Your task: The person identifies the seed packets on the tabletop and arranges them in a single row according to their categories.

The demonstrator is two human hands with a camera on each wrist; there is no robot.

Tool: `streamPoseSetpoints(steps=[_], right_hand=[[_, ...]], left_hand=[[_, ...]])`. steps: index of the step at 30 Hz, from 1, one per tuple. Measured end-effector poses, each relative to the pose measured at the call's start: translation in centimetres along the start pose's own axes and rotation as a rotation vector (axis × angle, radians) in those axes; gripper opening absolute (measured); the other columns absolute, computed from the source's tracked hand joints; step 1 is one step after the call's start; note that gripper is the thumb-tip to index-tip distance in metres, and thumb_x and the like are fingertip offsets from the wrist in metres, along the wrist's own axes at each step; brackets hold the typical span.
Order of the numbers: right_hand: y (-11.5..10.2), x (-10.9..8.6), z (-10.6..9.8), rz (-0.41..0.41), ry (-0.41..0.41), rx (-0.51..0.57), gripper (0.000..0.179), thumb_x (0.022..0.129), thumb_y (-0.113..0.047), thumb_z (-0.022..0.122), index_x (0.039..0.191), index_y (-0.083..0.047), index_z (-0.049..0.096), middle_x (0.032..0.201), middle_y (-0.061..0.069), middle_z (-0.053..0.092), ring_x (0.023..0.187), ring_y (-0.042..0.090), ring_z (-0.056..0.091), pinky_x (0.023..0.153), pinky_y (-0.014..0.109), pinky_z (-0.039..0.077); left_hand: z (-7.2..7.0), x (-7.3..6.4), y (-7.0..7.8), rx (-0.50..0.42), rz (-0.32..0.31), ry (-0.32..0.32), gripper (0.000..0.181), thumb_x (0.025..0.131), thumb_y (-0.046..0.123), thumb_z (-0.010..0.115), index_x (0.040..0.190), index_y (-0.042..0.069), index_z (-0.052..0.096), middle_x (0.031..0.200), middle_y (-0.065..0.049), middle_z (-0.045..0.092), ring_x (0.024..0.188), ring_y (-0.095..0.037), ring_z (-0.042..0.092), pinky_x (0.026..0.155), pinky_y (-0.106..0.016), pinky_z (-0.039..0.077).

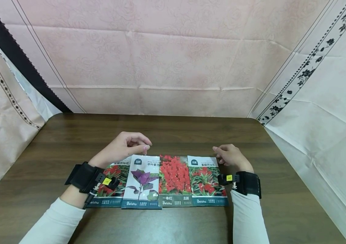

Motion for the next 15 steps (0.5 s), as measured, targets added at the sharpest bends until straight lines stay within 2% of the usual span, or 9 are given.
streamPoseSetpoints(steps=[6,10,15], right_hand=[[-1.1,-0.5,-0.3,-0.027,0.022,-0.021,0.060,0.091,-0.053,0.042,0.129,-0.006,0.048,0.115,0.017,0.059,0.086,0.024,0.061,0.081,0.036,0.051],[-2.9,-1.4,-0.2,-0.063,0.021,-0.059,0.063,0.090,-0.057,0.041,0.131,-0.010,0.046,0.120,0.017,0.058,0.096,0.027,0.061,0.083,0.040,0.050],[-6.0,-2.5,0.4,-0.180,0.042,-0.113,0.057,0.091,-0.053,0.042,0.130,-0.012,0.048,0.126,0.014,0.055,0.112,0.031,0.055,0.089,0.048,0.046]], left_hand=[[0.0,0.0,0.0,0.031,-0.011,0.015,0.012,0.088,0.032,0.060,0.098,0.027,0.065,0.082,0.007,0.067,0.074,-0.016,0.058,0.067,-0.031,0.046],[-0.1,-0.1,-0.2,0.117,-0.045,0.053,0.011,0.088,0.032,0.059,0.096,0.027,0.064,0.081,0.004,0.067,0.072,-0.015,0.055,0.066,-0.030,0.045],[-0.4,-0.3,0.0,0.244,-0.045,0.124,0.013,0.089,0.034,0.058,0.098,0.027,0.063,0.082,0.004,0.066,0.074,-0.014,0.055,0.067,-0.031,0.044]])
Point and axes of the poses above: each hand's wrist, its own x-axis towards the middle knuckle, its own z-axis out of the palm, y = z × x, the point moved 4 cm from there along x, towards the middle knuckle
